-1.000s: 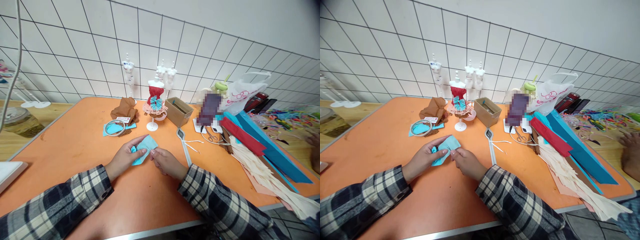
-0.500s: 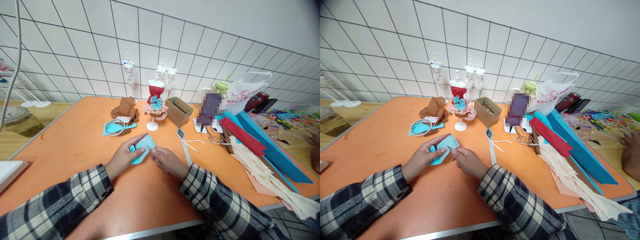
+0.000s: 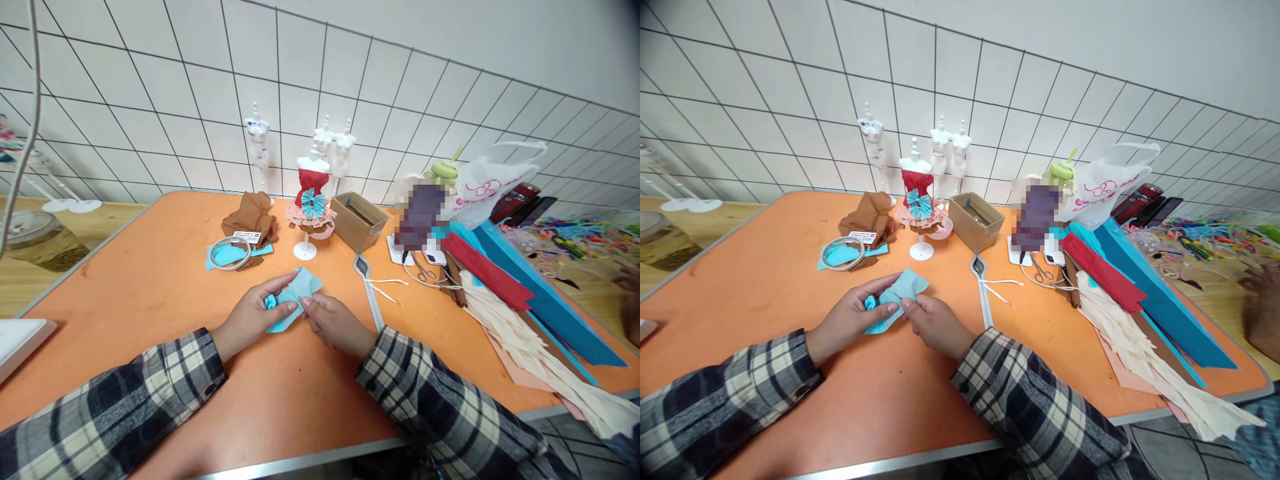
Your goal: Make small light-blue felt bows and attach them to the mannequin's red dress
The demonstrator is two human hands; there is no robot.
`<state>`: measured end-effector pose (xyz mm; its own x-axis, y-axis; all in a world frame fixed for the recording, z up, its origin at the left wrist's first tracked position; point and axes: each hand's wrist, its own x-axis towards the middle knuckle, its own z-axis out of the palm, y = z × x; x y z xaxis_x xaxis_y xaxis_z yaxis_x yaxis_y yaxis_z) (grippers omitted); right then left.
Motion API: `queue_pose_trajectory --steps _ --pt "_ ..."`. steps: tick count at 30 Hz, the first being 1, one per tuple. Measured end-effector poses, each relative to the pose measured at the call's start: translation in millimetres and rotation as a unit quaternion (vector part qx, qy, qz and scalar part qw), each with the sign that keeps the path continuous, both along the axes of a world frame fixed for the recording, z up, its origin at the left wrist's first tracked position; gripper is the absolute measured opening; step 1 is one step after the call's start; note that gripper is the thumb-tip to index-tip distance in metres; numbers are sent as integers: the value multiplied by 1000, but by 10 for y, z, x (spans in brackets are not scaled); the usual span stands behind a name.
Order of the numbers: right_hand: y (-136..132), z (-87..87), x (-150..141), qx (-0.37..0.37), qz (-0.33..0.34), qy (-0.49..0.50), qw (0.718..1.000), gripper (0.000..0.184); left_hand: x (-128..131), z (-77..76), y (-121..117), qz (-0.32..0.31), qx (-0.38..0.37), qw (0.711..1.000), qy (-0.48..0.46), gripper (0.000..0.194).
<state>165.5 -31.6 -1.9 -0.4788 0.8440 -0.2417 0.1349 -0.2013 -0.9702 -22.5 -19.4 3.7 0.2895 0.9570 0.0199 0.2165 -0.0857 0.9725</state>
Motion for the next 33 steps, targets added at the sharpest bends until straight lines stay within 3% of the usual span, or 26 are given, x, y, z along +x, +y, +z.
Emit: queue_pose_trajectory --steps 9,15,27,33 --pt "21 -4 9 -9 -9 13 1000 36 -10 -44 -15 10 -69 995 -77 73" --pt "24 -49 13 -17 8 21 1000 38 -17 -33 -11 15 -48 998 -41 69" --pt "16 5 41 62 10 -32 998 35 -21 -29 5 12 -51 996 -71 65" --pt "46 -87 46 88 19 -59 994 41 -16 -57 -8 -12 -42 998 -46 65"
